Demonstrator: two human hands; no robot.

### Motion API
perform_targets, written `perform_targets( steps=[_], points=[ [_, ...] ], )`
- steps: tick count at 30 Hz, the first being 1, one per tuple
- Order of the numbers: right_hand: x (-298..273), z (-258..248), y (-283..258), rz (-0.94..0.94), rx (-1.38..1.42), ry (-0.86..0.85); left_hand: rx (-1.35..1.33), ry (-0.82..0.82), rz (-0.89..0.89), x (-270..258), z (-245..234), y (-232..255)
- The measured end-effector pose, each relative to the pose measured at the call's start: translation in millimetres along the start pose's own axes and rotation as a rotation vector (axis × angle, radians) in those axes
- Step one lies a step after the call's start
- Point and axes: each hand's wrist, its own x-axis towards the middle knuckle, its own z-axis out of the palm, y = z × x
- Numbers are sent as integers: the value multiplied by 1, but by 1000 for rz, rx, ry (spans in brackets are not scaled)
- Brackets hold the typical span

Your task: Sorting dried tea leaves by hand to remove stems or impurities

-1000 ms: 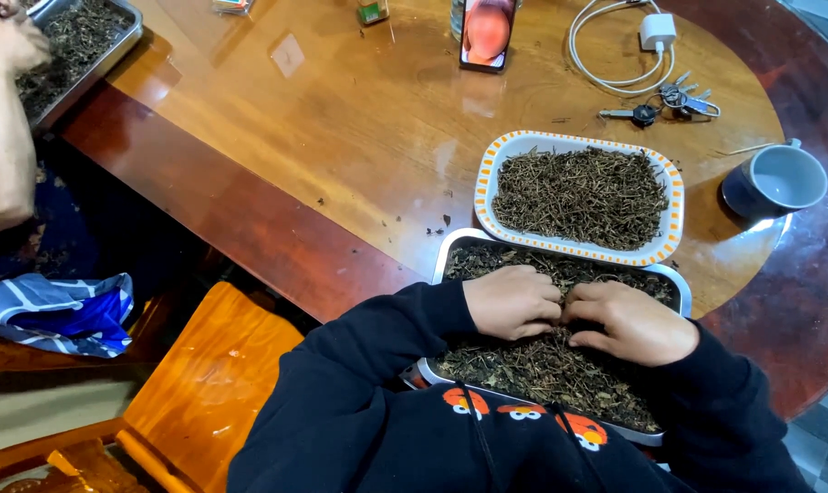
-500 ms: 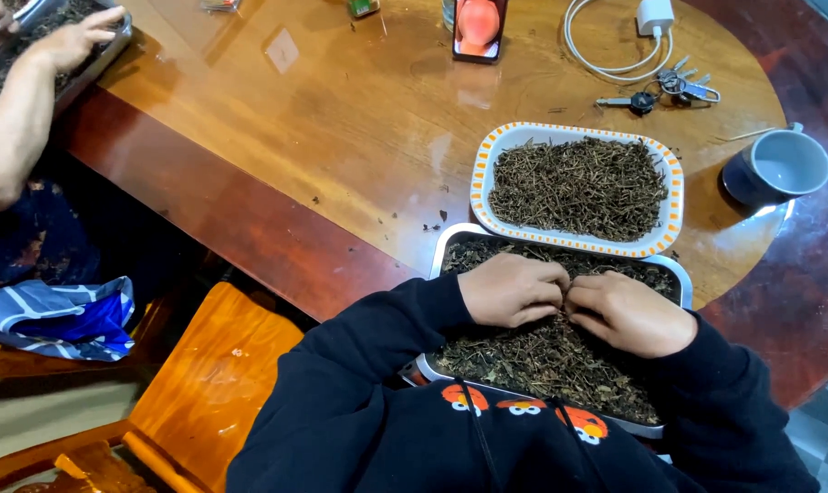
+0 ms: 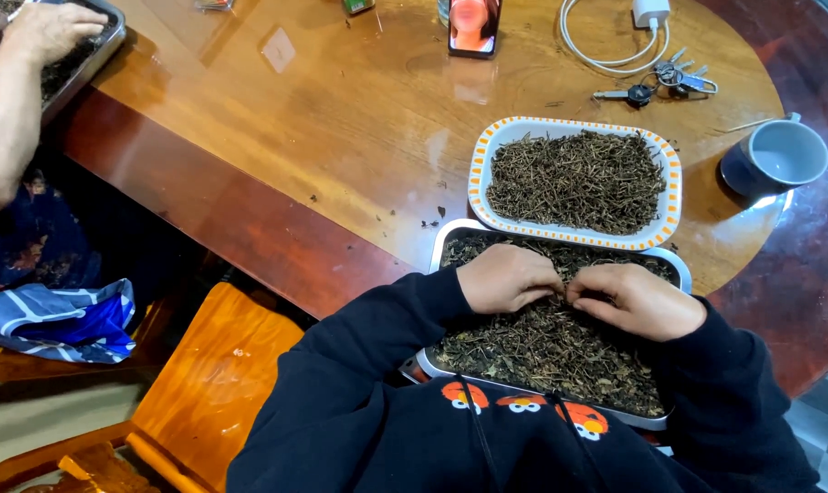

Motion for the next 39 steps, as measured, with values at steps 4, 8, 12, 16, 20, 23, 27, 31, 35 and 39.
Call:
perform_targets(
  steps=[4, 8, 12, 16, 20, 23, 27, 31, 35, 39],
  points=[
    [1, 0, 3, -9, 47, 3, 2, -21, -46, -1, 5, -5],
    [1, -1, 2, -5, 57, 15, -7, -14, -46, 0, -2, 0],
    [2, -3, -2, -20, 78, 21, 5, -8, -48, 1, -8, 8],
    [3, -11, -15, 20, 161, 64, 8, -6, -58, 0, -9, 7],
    [3, -13, -14, 70, 177, 64, -20, -9, -49, -1, -11, 9],
    [4, -17, -23, 67, 205, 73, -54, -5, -49, -3, -9, 9],
    [6, -24, -36, -1, 232, 122, -57, -1, -71, -2, -8, 5],
    [5, -17, -19, -63, 245, 144, -72, 5, -143, -1, -8, 1],
    [4, -16, -17, -71, 263, 153, -87, 11, -159, 2, -18, 9],
    [4, -14, -16, -84, 270, 153, -63, 8, -164, 1, -13, 4]
  ],
)
